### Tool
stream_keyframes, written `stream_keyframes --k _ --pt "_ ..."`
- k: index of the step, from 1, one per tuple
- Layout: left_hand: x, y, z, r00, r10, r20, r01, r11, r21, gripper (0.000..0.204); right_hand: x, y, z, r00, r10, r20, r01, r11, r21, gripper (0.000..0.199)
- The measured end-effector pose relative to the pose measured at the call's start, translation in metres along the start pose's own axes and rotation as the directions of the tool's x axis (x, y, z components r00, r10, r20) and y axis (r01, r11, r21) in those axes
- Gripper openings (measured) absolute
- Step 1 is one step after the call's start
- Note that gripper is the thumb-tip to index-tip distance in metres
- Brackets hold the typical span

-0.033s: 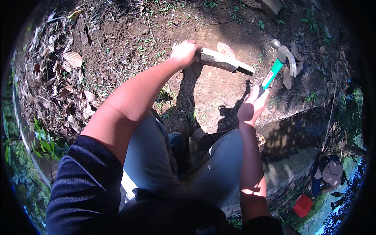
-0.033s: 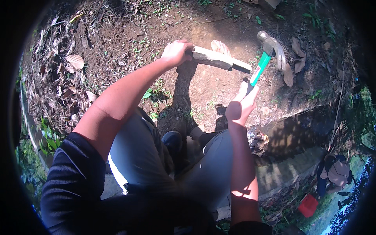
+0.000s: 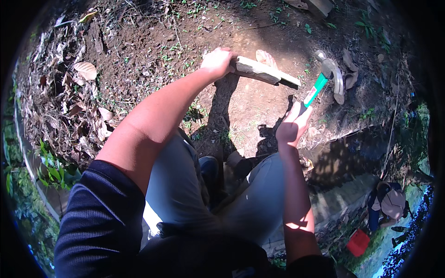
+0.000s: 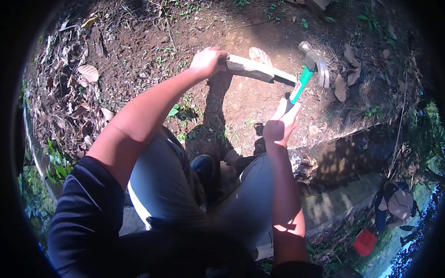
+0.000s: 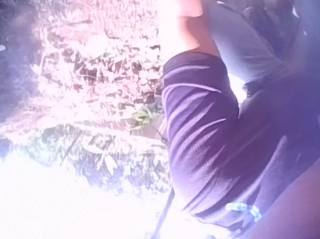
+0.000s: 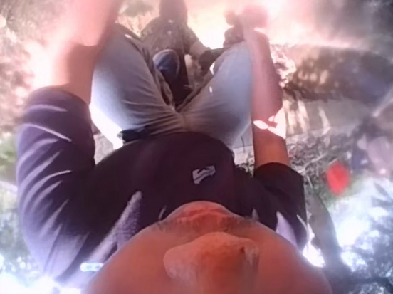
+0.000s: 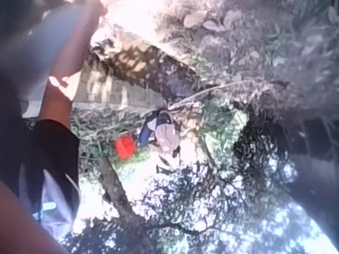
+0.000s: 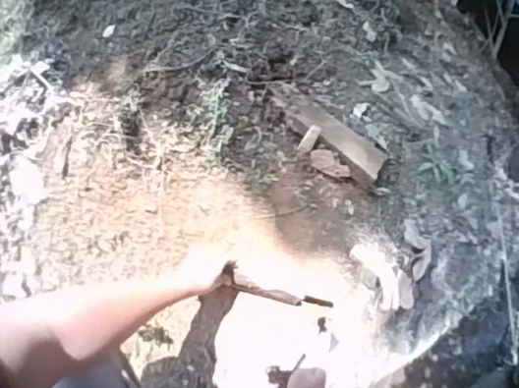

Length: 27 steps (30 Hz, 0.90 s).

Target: The person uses a hammer to split a piece of wood on the ground. They repeatedly strike the wood with the hammer, repositioning it as needed, and eventually split it into smaller pieces.

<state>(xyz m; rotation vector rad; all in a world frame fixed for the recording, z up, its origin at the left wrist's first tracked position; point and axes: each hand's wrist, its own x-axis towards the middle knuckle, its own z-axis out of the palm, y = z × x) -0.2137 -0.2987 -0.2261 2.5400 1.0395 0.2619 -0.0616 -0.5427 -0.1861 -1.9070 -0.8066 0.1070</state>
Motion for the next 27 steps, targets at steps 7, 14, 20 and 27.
stream_keyframes --k 7,14,20,27 --pt "-0.008 -0.012 0.001 1.000 -0.020 -0.001 0.020 1.000 0.018 0.037 -0.025 0.015 0.015 0.847 0.389 0.363 -0.282 0.907 -0.314 0.029" --pt "-0.001 0.003 0.003 1.000 -0.008 -0.012 0.008 1.000 0.028 0.036 -0.014 0.020 0.014 0.999 -0.030 0.037 0.033 0.997 -0.069 0.022" --pt "-0.004 -0.009 0.005 1.000 0.003 -0.004 -0.003 0.999 0.032 0.035 -0.029 0.065 0.027 0.875 0.296 0.383 -0.107 0.890 -0.443 0.025" --pt "-0.006 -0.009 -0.001 0.998 0.059 0.010 -0.059 0.998 0.037 0.034 -0.034 0.083 0.034 0.875 0.279 0.395 -0.099 0.903 -0.419 0.030"
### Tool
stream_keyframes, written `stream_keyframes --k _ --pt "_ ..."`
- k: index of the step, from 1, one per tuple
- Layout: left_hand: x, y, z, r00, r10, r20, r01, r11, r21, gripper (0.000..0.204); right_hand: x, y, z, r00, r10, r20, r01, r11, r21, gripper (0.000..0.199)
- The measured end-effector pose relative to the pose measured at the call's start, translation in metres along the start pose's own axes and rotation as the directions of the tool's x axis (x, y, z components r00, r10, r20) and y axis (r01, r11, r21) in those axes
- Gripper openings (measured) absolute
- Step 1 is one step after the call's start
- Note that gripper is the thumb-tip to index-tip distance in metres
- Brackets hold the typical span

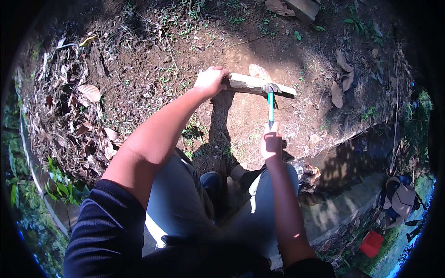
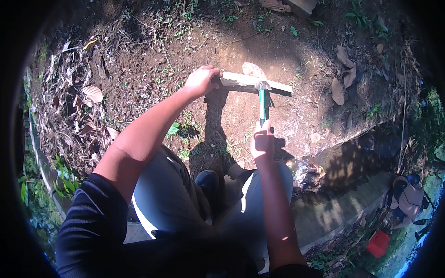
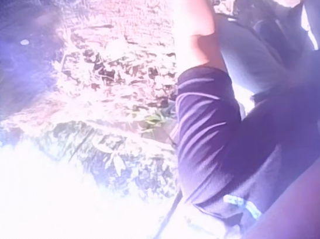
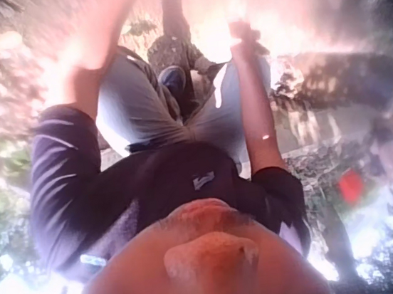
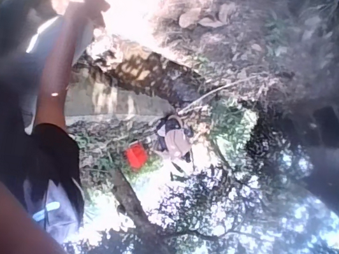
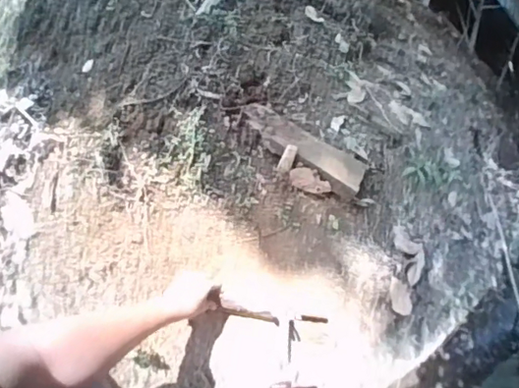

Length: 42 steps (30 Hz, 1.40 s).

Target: The person uses a hammer to split a piece of wood on the ground. They repeatedly strike the wood with the hammer, repositioning it as needed, and eventually split it into smaller pieces.

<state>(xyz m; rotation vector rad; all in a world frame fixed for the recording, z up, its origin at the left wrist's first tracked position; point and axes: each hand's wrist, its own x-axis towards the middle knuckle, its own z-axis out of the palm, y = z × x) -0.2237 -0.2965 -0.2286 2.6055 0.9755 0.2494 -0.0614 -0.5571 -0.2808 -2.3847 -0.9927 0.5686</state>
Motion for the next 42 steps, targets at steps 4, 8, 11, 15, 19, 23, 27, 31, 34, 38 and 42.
stream_keyframes --k 4,8,11,15,19,23,27,31,34,38,42 --pt "-0.003 -0.014 -0.009 0.998 0.001 0.062 0.001 1.000 -0.027 0.037 -0.001 -0.010 -0.005 0.997 0.079 0.026 -0.078 0.996 -0.037 0.030" --pt "-0.001 -0.019 -0.017 0.997 -0.038 0.064 0.044 0.995 -0.088 0.033 0.003 -0.003 -0.003 0.997 0.035 0.063 -0.036 0.999 0.024 0.033" --pt "-0.006 -0.009 -0.016 0.999 -0.035 0.035 0.037 0.998 -0.056 0.028 0.000 -0.006 -0.004 0.999 0.039 0.030 -0.038 0.999 -0.016 0.034" --pt "-0.009 -0.007 -0.014 1.000 0.000 -0.025 -0.001 1.000 -0.027 0.024 -0.006 -0.013 -0.003 1.000 0.014 -0.014 -0.014 1.000 -0.015 0.029" --pt "-0.002 -0.012 -0.015 0.999 -0.044 -0.014 0.044 0.999 -0.011 0.025 -0.009 -0.026 -0.010 0.998 -0.036 -0.060 0.037 0.999 0.019 0.025" --pt "-0.002 -0.027 -0.021 0.997 -0.034 -0.069 0.027 0.995 -0.093 0.027 -0.010 -0.045 -0.012 0.999 -0.022 -0.024 0.022 1.000 0.015 0.026" --pt "-0.003 -0.037 -0.014 0.994 -0.063 -0.085 0.046 0.981 -0.189 0.024 -0.008 -0.049 -0.011 1.000 -0.001 -0.003 0.001 0.998 0.065 0.025" --pt "-0.002 -0.037 -0.011 0.992 -0.064 -0.110 0.041 0.978 -0.203 0.025 -0.009 -0.054 -0.005 1.000 -0.018 -0.018 0.020 0.994 0.104 0.024" --pt "0.000 -0.040 -0.013 0.993 -0.090 -0.072 0.075 0.978 -0.193 0.030 -0.007 -0.057 -0.005 1.000 0.030 0.005 -0.030 0.990 0.137 0.025" --pt "0.000 -0.038 -0.013 0.993 -0.069 -0.092 0.045 0.969 -0.244 0.028 0.008 -0.041 -0.001 1.000 -0.023 -0.010 0.024 0.988 0.150 0.028" --pt "-0.006 -0.035 -0.017 0.992 -0.097 -0.077 0.078 0.971 -0.225 0.029 -0.001 -0.077 -0.028 0.972 -0.118 -0.203 0.194 0.891 0.411 0.021"
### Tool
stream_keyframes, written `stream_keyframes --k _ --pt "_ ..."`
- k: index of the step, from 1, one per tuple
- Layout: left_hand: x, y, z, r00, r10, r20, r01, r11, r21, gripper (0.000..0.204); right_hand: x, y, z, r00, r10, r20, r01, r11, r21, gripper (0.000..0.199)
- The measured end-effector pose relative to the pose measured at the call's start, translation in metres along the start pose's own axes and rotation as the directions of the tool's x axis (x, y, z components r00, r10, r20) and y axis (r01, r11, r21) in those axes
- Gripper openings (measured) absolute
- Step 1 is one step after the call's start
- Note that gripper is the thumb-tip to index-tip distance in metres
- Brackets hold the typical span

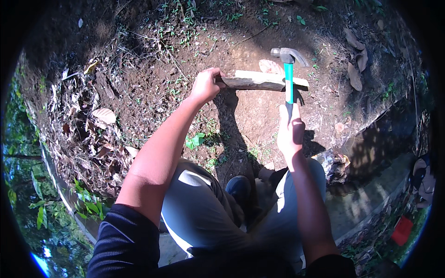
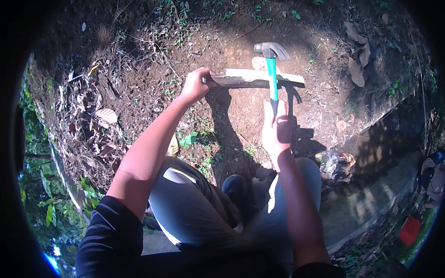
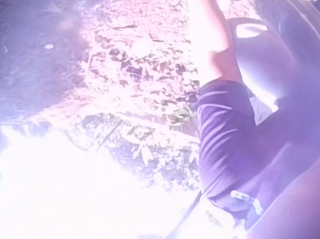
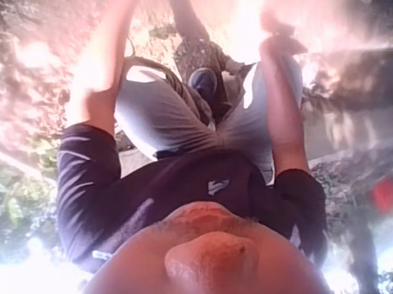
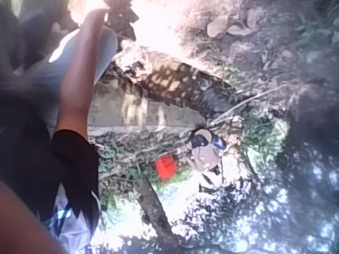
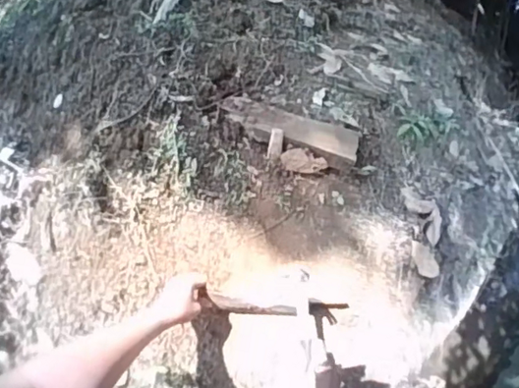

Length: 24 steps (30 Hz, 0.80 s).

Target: The person uses a hammer to split a piece of wood on the ground. They repeatedly strike the wood with the hammer, repositioning it as needed, and eventually split it into smaller pieces.

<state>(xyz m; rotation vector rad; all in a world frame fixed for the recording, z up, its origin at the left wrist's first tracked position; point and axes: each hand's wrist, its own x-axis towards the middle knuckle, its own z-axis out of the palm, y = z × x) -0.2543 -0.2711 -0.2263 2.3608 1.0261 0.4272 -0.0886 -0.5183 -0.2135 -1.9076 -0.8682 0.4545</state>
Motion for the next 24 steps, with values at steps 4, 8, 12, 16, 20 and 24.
stream_keyframes --k 4,8,12,16,20,24 --pt "0.000 -0.009 -0.001 1.000 0.002 0.006 -0.002 0.998 -0.068 0.032 -0.018 -0.017 0.008 0.999 -0.040 -0.018 0.042 0.994 0.105 0.019" --pt "0.003 -0.009 -0.002 0.998 0.018 0.058 -0.015 0.998 -0.058 0.033 -0.015 0.009 0.019 0.935 0.261 0.238 -0.177 0.929 -0.324 0.030" --pt "0.008 -0.002 -0.006 0.996 0.021 0.085 -0.020 1.000 -0.021 0.031 -0.011 0.015 0.008 0.954 0.182 0.239 -0.164 0.982 -0.093 0.032" --pt "0.009 0.009 -0.009 0.991 -0.017 0.134 0.002 0.994 0.110 0.033 -0.013 0.025 0.011 0.978 0.138 0.157 -0.139 0.990 -0.007 0.032" --pt "0.007 0.017 -0.007 0.987 -0.080 0.140 0.026 0.935 0.353 0.060 -0.008 0.053 0.027 0.974 0.169 0.147 -0.170 0.985 -0.012 0.033" --pt "0.013 0.058 0.014 0.985 0.079 0.153 -0.136 0.901 0.411 0.085 0.000 0.082 0.031 0.967 0.188 0.172 -0.179 0.981 -0.069 0.036"
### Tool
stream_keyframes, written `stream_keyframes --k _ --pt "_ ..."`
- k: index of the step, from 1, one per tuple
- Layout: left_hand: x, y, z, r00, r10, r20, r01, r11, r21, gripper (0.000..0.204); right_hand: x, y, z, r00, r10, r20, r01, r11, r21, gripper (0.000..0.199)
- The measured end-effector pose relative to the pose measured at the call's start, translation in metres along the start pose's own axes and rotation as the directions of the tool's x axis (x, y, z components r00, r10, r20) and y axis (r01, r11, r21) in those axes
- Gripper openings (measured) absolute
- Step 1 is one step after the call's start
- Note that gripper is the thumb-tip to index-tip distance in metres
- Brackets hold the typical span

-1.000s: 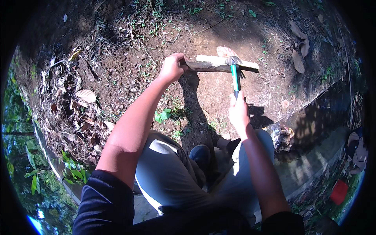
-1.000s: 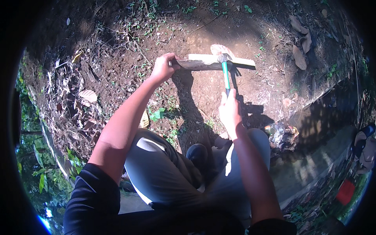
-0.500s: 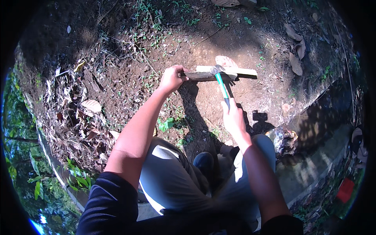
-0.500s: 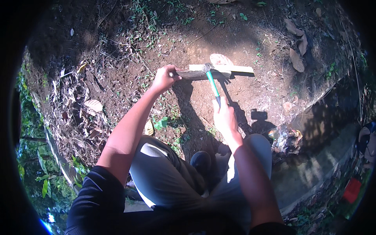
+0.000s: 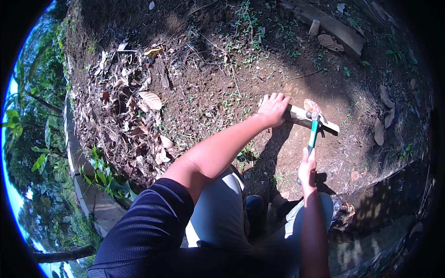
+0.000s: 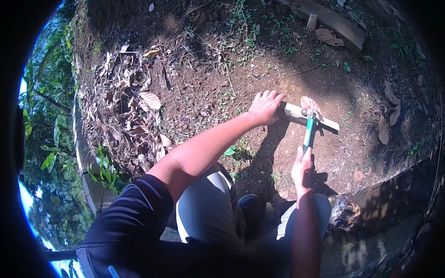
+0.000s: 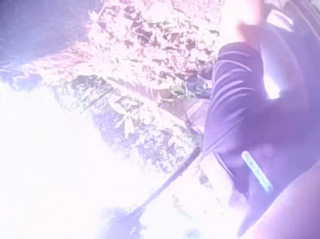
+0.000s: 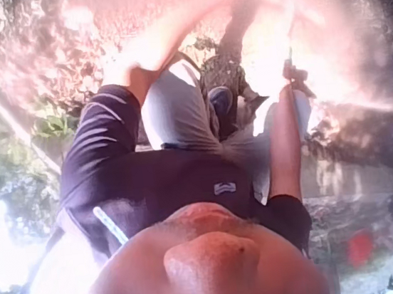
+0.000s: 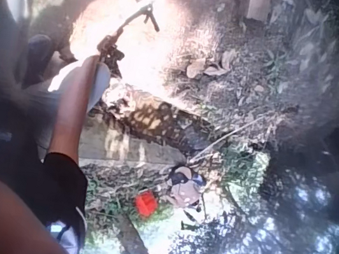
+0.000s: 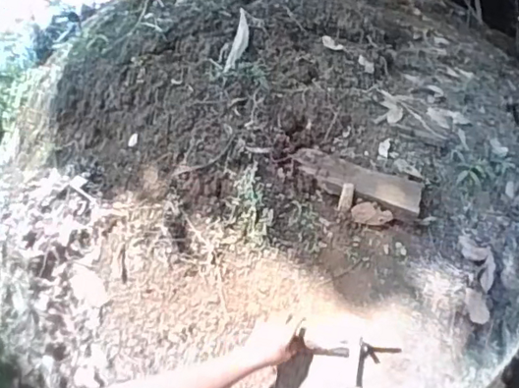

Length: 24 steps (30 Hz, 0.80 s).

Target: The person uses a hammer to split a piece of wood on the ground. They repeatedly strike the wood with the hammer, repositioning it as needed, and eventually split it into smaller pieces.

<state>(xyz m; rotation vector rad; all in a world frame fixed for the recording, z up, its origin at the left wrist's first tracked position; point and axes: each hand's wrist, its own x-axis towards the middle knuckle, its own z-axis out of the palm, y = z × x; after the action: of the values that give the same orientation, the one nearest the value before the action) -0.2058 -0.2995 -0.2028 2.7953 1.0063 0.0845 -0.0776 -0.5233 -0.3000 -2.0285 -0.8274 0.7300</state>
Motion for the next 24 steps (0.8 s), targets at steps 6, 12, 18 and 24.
stream_keyframes --k 6,12,18,24 --pt "0.006 0.010 0.029 0.996 0.072 0.050 -0.075 0.995 0.061 0.083 0.001 0.018 0.007 1.000 0.008 0.026 -0.010 0.996 0.091 0.035" --pt "0.011 0.020 0.040 0.997 -0.074 -0.019 0.075 0.993 0.090 0.055 0.005 0.029 -0.005 0.998 -0.044 0.037 0.032 0.956 0.291 0.024" --pt "0.010 0.024 0.037 0.994 -0.090 -0.057 0.092 0.995 0.035 0.045 0.004 0.016 -0.009 0.986 0.107 0.130 -0.157 0.868 0.471 0.024" --pt "0.007 0.030 0.024 1.000 -0.029 0.003 0.028 0.996 0.082 0.051 -0.007 -0.024 -0.030 0.986 0.157 0.052 -0.141 0.635 0.759 0.020"
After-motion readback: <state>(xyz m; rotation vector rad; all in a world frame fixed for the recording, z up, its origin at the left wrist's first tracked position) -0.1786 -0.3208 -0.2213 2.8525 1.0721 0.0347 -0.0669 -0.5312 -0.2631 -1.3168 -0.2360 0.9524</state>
